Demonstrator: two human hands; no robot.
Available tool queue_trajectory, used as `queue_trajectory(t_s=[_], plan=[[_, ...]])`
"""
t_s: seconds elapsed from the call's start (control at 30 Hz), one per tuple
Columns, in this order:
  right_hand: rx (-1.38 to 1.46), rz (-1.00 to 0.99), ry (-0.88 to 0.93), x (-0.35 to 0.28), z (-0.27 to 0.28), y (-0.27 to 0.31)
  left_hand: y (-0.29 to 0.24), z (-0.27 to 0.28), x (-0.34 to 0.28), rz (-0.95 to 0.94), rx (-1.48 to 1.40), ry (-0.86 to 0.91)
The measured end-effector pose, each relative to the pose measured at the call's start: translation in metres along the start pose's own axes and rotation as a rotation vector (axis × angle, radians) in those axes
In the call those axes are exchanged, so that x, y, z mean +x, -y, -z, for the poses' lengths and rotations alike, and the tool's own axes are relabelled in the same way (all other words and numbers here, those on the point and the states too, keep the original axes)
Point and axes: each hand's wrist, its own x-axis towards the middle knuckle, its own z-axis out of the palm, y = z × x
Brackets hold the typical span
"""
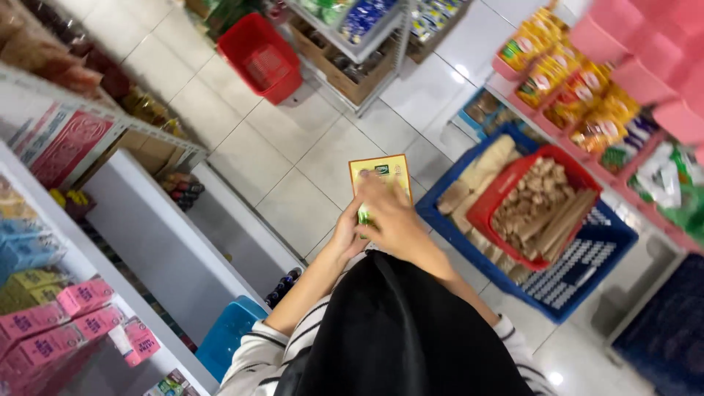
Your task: The person picks up packets of mushroom broth from a basket and places them into a bin on a shelf, then picks up a packet of spaghetti sauce and a packet of roasted sesame dressing.
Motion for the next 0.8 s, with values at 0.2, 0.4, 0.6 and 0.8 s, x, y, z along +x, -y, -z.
queue_trajectory(t_s=[0.2, 0.4, 0.6, 0.8], plan=[[-0.202, 0.0, 0.141, 0.099, -0.005, -0.036, -0.049, 0.033, 0.005, -0.085, -0.201, -0.185], [0.623, -0.261, 0.193, 0.184, 0.03, -0.112, -0.125, 0.046, 0.06, -0.199, -0.19, -0.322], [0.638, -0.055, 0.133, 0.31, 0.1, -0.119, -0.257, 0.011, 0.168, -0.393, 0.128, -0.034], [0.561, -0.104, -0.026, 0.422, 0.184, -0.119, -0.379, -0.056, 0.234, -0.525, 0.467, 0.126]])
